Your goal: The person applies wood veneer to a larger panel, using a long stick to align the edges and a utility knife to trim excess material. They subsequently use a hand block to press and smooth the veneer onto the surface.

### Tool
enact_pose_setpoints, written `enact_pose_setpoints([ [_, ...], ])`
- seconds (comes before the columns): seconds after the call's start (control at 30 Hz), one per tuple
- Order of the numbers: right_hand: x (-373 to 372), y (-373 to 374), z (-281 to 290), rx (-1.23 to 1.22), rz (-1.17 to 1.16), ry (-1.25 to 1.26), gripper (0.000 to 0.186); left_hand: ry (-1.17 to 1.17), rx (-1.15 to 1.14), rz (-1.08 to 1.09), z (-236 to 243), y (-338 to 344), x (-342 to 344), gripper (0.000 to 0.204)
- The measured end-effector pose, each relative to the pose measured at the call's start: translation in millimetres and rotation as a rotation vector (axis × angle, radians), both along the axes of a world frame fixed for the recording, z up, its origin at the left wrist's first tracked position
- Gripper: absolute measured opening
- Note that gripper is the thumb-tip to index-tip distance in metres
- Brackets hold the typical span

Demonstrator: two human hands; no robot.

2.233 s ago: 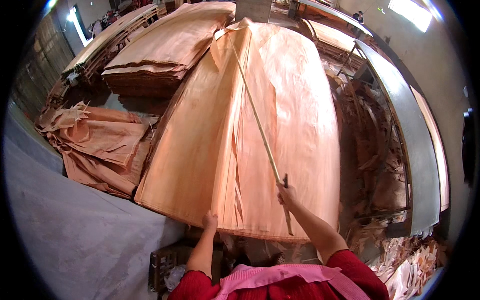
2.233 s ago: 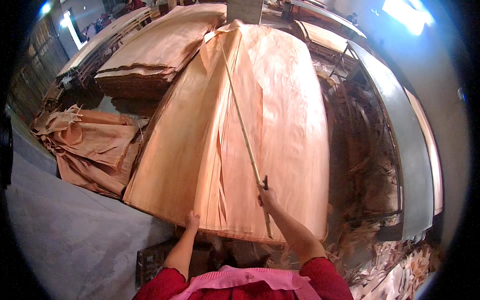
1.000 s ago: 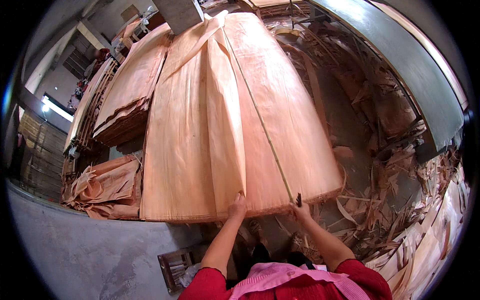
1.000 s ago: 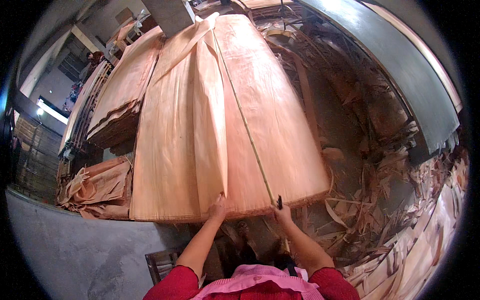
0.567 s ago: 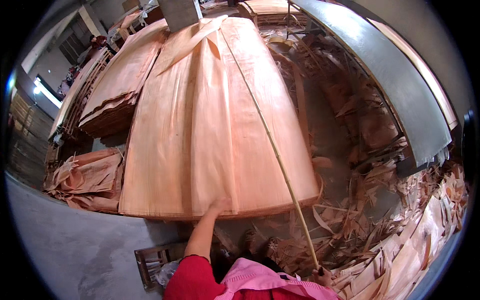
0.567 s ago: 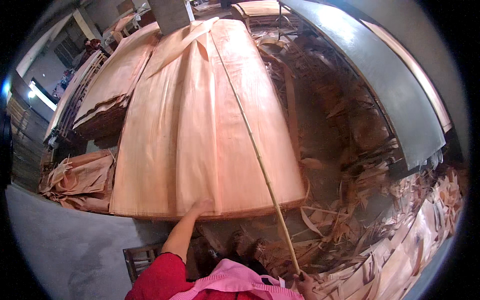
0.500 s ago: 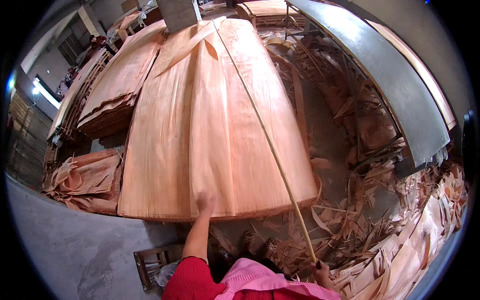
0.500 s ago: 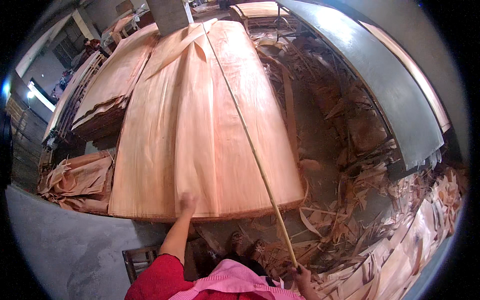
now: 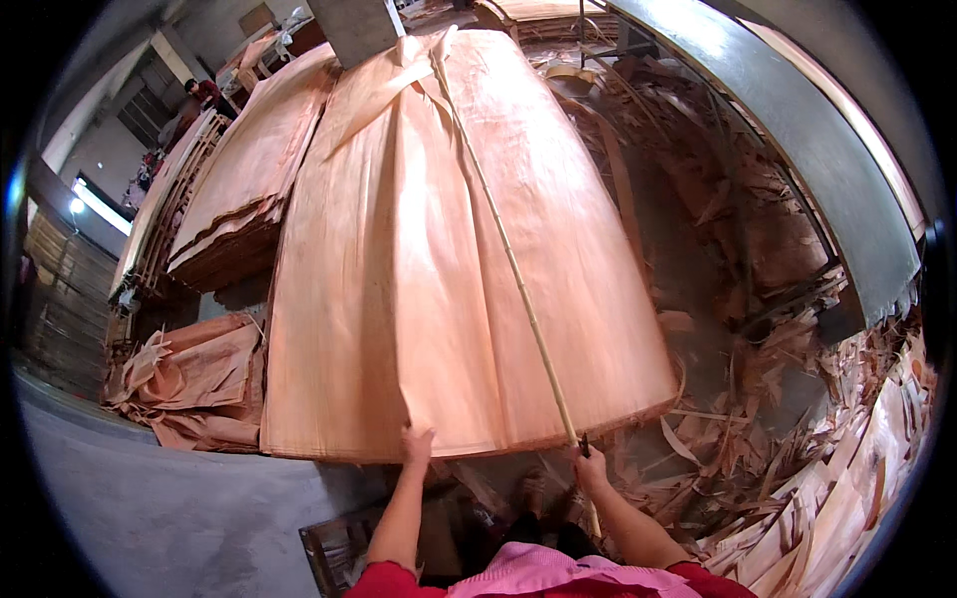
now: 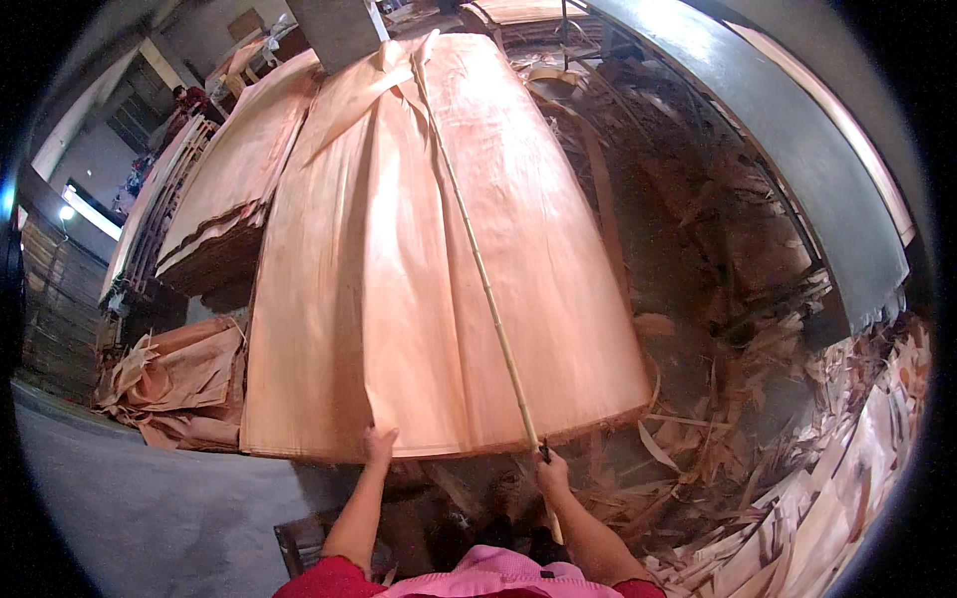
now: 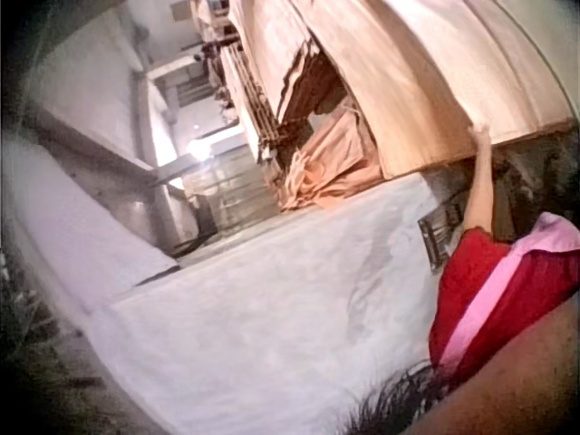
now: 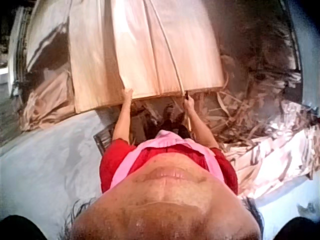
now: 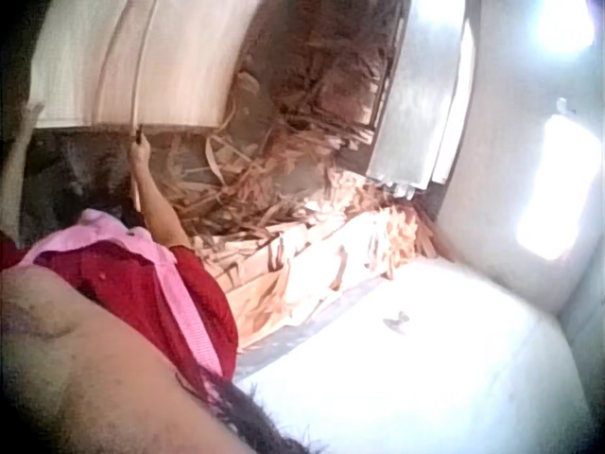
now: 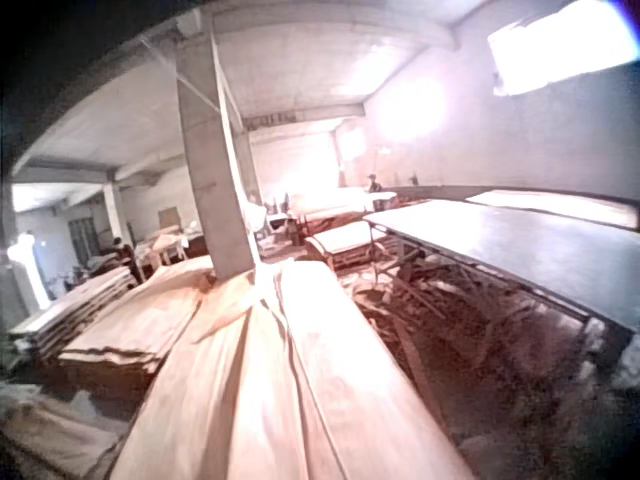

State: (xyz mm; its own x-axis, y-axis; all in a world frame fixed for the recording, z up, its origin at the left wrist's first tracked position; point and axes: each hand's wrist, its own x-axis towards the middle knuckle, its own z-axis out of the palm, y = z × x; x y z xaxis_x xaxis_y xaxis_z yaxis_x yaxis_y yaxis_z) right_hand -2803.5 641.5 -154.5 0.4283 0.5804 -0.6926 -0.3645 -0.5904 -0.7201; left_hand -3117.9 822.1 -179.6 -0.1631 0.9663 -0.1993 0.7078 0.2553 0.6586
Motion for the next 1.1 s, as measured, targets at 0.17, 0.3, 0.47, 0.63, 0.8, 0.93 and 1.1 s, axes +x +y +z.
enact_pose_setpoints([
  [0.17, 6.0, -5.4, -1.8, 0.012, -0.009, 0.049, 0.023, -0.295, 0.509, -0.732, 132.5, 6.8, 160.7, 0.013],
  [0.3, 0.8, -8.6, -23.2, 0.053, -0.034, 0.167, 0.023, -0.305, 0.618, -1.134, 136.7, 7.0, 298.6, 0.011],
  [0.47, -23.3, -8.0, -8.4, 0.017, 0.085, 0.167, 0.021, 0.557, 0.138, -1.58, 59.1, -5.4, 355.1, 0.041],
  [0.63, -6.4, -24.1, 41.3, 0.09, 0.107, 0.266, 0.018, 0.178, 0.119, -0.928, 76.1, 21.8, 332.9, 0.073],
  [0.8, 39.8, -52.3, 134.9, 0.232, 0.151, 0.218, 0.012, -0.865, -0.146, -0.164, 93.7, 19.2, 323.5, 0.077],
  [0.93, 111.8, -103.5, 199.3, 0.124, 0.084, 0.177, 0.025, -0.847, -0.04, -0.239, 180.0, -30.7, 414.7, 0.066],
  [1.1, 232.5, -177.9, 274.5, 0.273, 0.009, 0.236, 0.031, -0.643, 0.349, -0.357, 256.2, -98.4, 550.2, 0.057],
])
